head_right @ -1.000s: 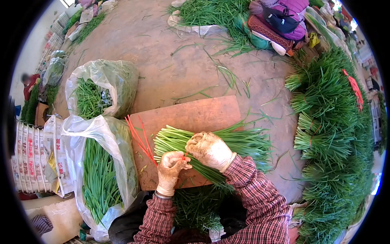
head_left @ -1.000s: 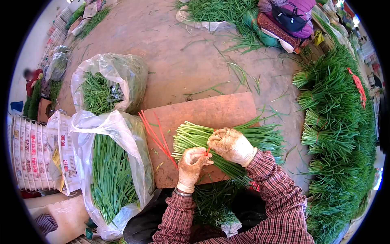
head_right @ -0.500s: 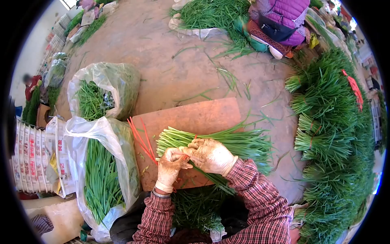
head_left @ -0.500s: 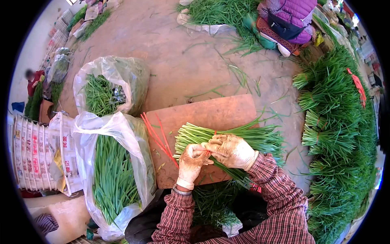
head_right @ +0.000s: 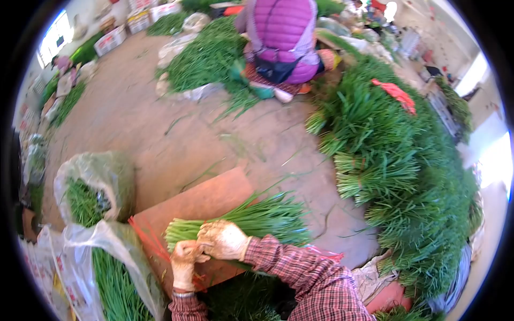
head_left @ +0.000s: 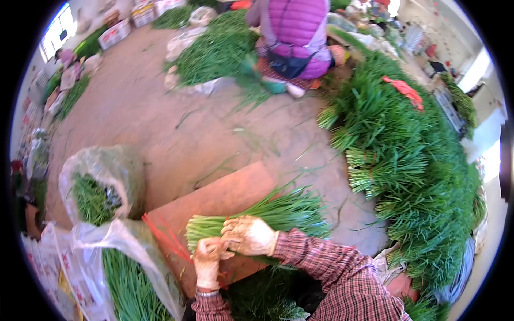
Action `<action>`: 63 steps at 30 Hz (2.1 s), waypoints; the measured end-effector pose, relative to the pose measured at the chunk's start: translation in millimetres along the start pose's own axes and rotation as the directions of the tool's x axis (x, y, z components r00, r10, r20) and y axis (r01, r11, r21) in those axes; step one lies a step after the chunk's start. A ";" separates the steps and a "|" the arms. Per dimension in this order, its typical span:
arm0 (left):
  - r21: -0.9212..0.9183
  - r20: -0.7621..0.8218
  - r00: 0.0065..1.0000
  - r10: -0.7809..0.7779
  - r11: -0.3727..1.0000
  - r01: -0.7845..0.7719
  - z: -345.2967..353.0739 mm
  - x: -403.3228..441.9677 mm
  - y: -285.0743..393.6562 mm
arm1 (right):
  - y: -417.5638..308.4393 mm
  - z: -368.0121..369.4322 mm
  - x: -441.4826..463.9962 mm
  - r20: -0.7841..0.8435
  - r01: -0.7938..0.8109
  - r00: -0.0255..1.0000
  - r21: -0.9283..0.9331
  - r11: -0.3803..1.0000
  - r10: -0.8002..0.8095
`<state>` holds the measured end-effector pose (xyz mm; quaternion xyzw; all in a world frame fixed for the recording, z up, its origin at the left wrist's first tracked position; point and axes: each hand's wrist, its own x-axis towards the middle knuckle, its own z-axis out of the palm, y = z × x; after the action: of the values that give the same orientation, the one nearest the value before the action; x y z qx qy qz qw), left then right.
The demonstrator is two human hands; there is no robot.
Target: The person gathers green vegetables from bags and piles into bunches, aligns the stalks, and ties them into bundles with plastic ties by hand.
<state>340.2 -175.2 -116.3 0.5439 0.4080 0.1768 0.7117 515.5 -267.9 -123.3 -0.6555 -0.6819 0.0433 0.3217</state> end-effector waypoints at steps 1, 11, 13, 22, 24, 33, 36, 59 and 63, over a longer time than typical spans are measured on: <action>0.026 0.001 1.000 0.025 0.999 -0.025 -0.3 1.4 -2.5 | -0.5 3.2 -1.1 -0.072 -0.017 0.997 0.084 0.996 0.023; -0.083 0.027 1.000 -0.006 0.997 0.008 -8.9 8.7 -20.6 | -3.3 11.0 -1.6 0.016 -0.323 0.931 0.503 0.802 0.365; -0.063 0.113 0.990 0.080 0.995 -0.073 -13.0 5.2 -18.7 | -3.5 13.2 -0.4 0.072 -0.392 0.902 0.552 0.736 0.426; 0.548 0.102 0.642 0.760 0.496 -0.674 7.3 51.4 37.4 | -6.2 4.7 5.3 0.240 -0.432 0.897 0.297 0.851 0.371; 0.724 0.270 0.690 0.671 0.330 -0.605 0.5 69.6 15.6 | -5.6 0.8 8.0 0.188 -0.513 0.858 0.349 0.784 0.478; 0.747 0.234 0.570 0.787 0.230 -0.624 6.8 8.0 33.4 | -46.7 -48.8 33.3 0.051 -0.586 0.765 0.469 0.661 0.642; 0.732 0.332 0.470 0.818 0.091 -0.675 11.1 -14.5 45.2 | -65.4 -60.2 20.3 0.043 -0.593 0.733 0.529 0.607 0.679; 0.959 0.284 0.875 0.392 -0.103 -0.265 57.5 -47.8 -5.5 | -97.2 -48.2 -13.1 0.010 -0.469 0.867 0.356 0.808 0.498; 0.967 0.202 0.972 0.121 0.134 -0.218 68.1 -56.6 26.0 | -95.8 -39.8 -34.1 0.013 -0.530 0.803 0.475 0.703 0.596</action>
<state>363.7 -248.5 -65.3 0.9229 0.3336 -0.0718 0.1782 450.0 -326.9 -58.9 -0.7393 -0.3938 0.2517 0.4848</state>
